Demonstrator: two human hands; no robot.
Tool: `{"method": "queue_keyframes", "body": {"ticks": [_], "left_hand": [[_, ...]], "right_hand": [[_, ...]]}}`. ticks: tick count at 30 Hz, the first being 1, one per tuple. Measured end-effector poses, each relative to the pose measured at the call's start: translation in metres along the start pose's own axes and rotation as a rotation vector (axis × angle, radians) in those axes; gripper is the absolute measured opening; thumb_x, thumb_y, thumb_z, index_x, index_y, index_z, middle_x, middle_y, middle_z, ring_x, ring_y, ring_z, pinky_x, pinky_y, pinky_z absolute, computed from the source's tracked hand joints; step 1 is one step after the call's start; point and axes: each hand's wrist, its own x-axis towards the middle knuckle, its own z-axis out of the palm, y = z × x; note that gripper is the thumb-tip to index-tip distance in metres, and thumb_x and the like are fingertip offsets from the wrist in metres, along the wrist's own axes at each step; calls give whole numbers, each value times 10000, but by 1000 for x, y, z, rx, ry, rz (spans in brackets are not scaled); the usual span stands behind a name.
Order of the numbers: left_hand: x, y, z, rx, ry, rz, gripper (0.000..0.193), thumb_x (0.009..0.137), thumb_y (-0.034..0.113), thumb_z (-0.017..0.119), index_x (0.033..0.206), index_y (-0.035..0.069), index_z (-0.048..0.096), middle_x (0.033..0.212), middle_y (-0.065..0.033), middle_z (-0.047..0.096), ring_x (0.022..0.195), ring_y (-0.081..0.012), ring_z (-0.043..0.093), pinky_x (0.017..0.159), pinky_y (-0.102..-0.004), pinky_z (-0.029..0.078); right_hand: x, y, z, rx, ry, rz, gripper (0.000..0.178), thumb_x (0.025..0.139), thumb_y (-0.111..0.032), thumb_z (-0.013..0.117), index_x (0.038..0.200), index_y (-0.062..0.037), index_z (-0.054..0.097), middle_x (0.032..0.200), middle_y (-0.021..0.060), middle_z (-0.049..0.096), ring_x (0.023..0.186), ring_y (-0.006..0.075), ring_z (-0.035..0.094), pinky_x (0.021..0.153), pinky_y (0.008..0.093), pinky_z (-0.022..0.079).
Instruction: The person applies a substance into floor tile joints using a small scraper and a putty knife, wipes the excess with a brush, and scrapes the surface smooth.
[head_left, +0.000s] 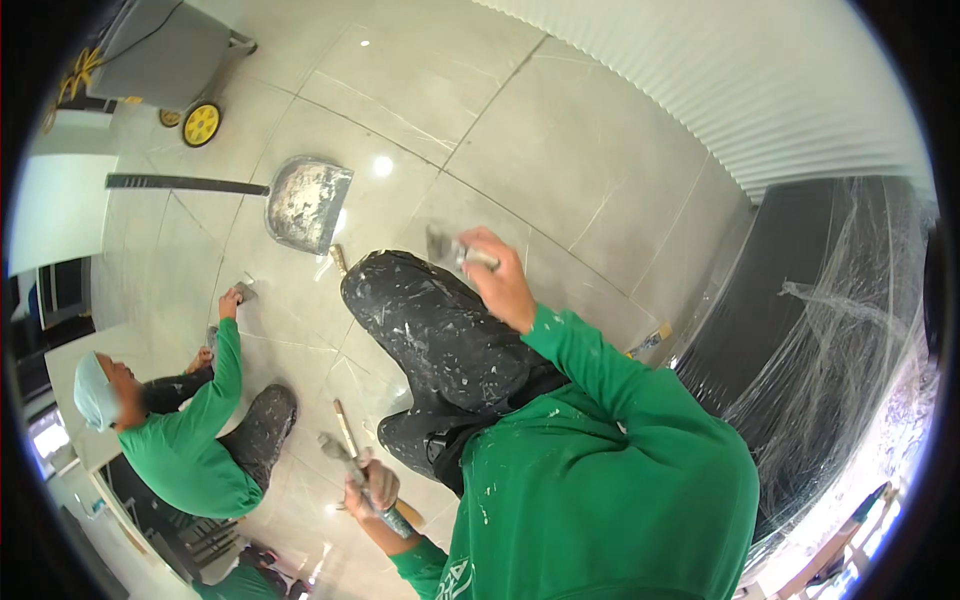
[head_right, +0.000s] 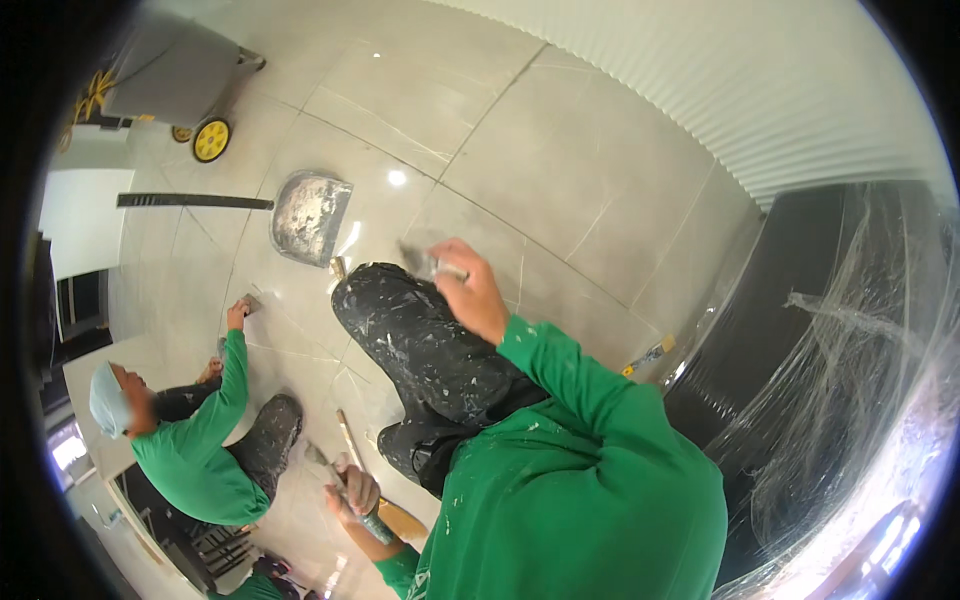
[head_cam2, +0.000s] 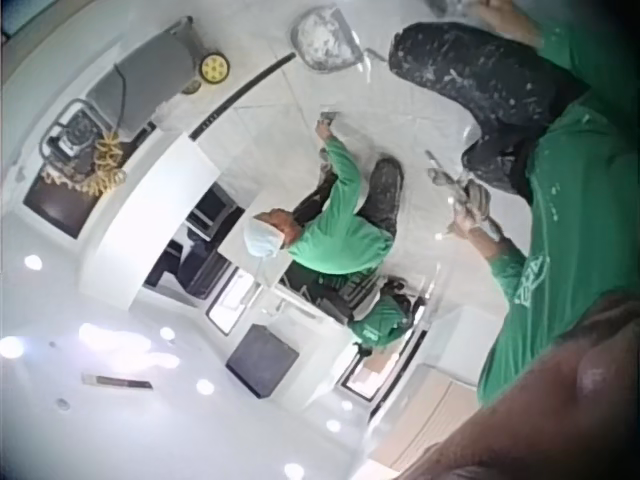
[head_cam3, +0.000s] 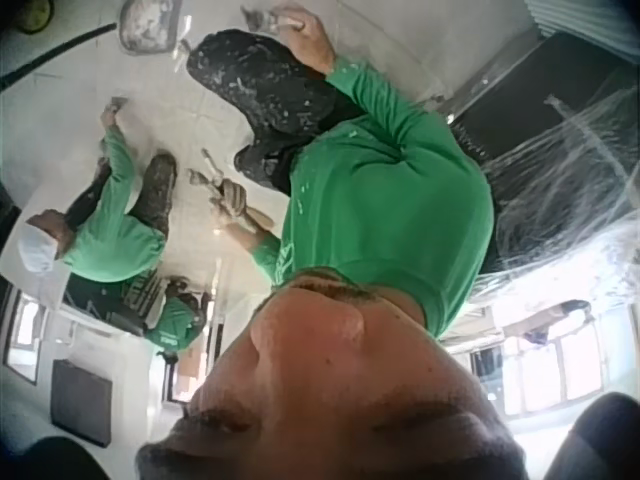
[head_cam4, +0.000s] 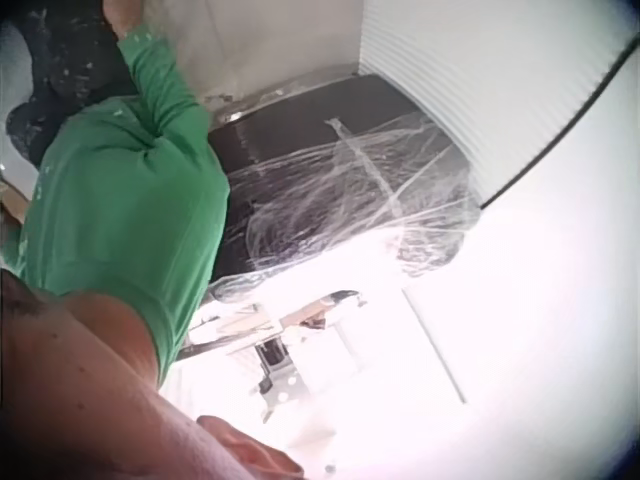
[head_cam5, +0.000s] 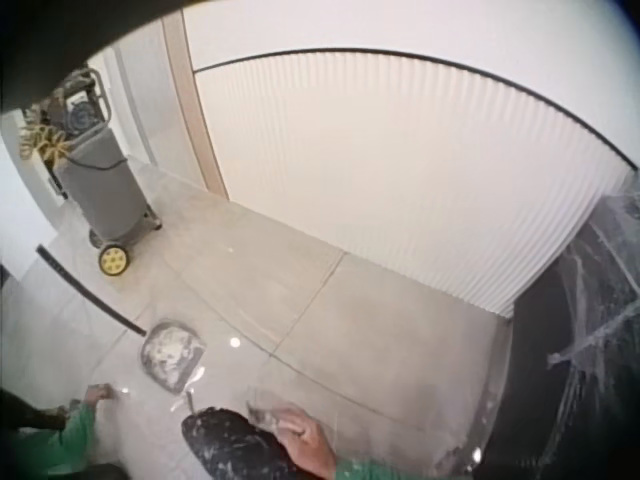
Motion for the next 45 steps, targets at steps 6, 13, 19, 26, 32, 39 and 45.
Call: {"method": "queue_keyframes", "body": {"ticks": [6, 13, 19, 26, 32, 39, 45], "left_hand": [[18, -4, 0, 71, -268, -193, 702, 747, 186, 787, 1275, -160, 481, 545, -103, 590, 379, -124, 459, 373, -249, 388], [-23, 25, 43, 271, 110, -225, 871, 503, -8, 857, 1282, -58, 470, 918, -124, 677, 658, -169, 626, 905, -391, 525], [-54, -5, 17, 422, 43, -230, 857, 545, 32, 889, 1270, -10, 434, 741, -40, 574, 455, -135, 530, 931, -475, 512], [-101, -46, -4, 224, 142, 117, 625, 604, 97, 872, 1126, -52, 564, 662, -38, 575, 485, -129, 521, 733, -336, 535], [-88, -60, 18, 250, 308, 196, 701, 702, 194, 795, 1263, -126, 523, 934, -134, 657, 547, -76, 465, 463, -209, 374], [-68, -77, 26, 128, 476, 246, 667, 764, 161, 755, 1318, -93, 483, 647, -15, 475, 546, -88, 445, 463, -208, 339], [-54, -64, 20, 95, 556, 353, 649, 776, 79, 746, 1327, -95, 449, 696, -21, 505, 526, -100, 464, 490, -222, 369]], "right_hand": [[-43, -125, 44, 81, -816, -537, 561, 727, 54, 532, 1260, -80, 643, 1133, 106, 568, 1071, 281, 542, 933, 402, 447], [-71, -154, 90, -56, -1025, -1030, 477, 798, -83, 618, 1274, -116, 608, 1149, 76, 568, 1055, 270, 534, 905, 391, 419], [-71, -133, 93, -377, -1141, -1123, 468, 782, -89, 617, 1247, -141, 620, 1162, 51, 563, 1078, 260, 519, 910, 409, 397], [-88, -92, 100, -468, -1234, -718, 448, 788, -36, 583, 1224, -123, 628, 1193, 94, 549, 1119, 297, 482, 945, 406, 384], [-140, -70, 107, 226, -696, 262, 384, 1038, -224, 418, 1313, 39, 470, 1139, 45, 550, 1063, 119, 499, 965, 272, 386], [-195, -81, 128, 450, -786, 410, 409, 1051, -289, 392, 1320, 10, 463, 1187, 64, 563, 1065, 122, 514, 946, 275, 402], [-151, -93, 118, 72, -864, -138, 463, 1042, -259, 393, 1413, 17, 407, 1235, 115, 531, 1114, 190, 513, 985, 313, 391]]}}
